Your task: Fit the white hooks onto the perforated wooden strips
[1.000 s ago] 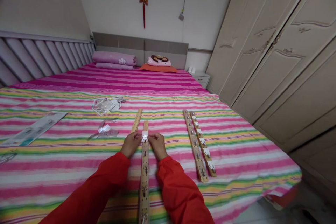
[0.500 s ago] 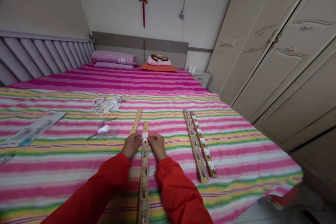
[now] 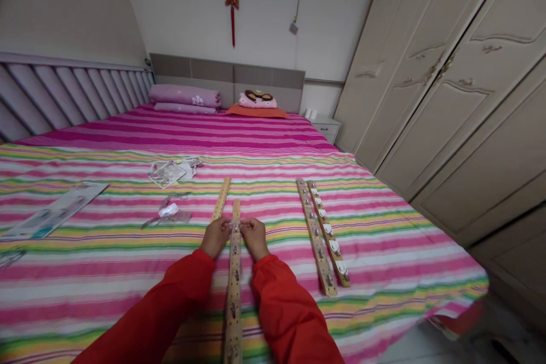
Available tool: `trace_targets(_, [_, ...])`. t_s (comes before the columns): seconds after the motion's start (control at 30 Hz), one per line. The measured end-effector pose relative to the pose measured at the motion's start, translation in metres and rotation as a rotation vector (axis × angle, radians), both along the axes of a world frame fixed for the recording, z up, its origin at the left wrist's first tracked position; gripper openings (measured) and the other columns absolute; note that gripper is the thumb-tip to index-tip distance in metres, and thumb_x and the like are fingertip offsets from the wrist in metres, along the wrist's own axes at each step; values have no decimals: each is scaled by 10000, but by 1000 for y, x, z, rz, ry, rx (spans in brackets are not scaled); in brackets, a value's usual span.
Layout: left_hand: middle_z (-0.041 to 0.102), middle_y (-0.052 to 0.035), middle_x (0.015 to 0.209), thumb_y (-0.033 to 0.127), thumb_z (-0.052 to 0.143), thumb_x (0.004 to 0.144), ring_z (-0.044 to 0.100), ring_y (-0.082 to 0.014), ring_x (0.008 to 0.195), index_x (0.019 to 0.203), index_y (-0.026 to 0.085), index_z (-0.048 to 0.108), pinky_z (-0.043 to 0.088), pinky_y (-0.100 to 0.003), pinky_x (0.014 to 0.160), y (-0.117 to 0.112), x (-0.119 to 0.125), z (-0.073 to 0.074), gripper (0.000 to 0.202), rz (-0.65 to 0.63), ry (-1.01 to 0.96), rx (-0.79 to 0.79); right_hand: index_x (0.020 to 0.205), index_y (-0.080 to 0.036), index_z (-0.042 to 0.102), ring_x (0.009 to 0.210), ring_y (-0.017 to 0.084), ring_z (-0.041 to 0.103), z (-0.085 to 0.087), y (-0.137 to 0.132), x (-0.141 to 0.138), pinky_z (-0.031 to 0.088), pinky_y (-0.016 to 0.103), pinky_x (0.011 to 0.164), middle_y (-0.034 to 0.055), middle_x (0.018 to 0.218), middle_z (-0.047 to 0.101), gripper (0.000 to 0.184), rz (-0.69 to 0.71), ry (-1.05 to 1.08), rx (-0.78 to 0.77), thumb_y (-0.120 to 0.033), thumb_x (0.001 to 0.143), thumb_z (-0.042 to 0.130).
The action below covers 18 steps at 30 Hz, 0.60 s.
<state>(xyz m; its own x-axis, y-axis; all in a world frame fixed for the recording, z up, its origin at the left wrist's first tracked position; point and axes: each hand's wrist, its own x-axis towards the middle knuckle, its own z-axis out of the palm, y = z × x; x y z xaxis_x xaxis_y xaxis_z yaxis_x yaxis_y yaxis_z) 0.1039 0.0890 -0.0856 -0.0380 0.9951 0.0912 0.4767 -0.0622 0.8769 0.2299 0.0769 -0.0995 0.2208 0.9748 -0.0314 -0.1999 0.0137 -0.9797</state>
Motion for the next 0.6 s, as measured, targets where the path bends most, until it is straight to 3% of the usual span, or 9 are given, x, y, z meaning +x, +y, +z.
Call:
trace_targets(0.23, [595,-2,682,76,511,697,537,-134,639,1019,159,679,458,-242,653,-4,-1,3,372,-27,9,55,898,-170,714,514,124,485,-2,0,2,425,250,541,-56,536,567,321,23,-90,61,-251,594,651])
trace_targets(0.4, [528,-21,671,175,503,771,533,-160,678,877,187,731,438,-271,705,-14,-1,8,252,-106,99,141,963,-214,742,739,184,578,-1,-3,4,468,324,766,29,757,638,303,69,-432,180,-191,730,549])
trace_targets(0.6, [456,-13,673,298,522,796,504,-160,638,852,188,719,401,-259,659,-13,1,7,233,-136,79,60,1085,-245,704,713,190,548,-5,-1,2,467,296,720,43,736,567,390,114,-685,178,-125,800,466])
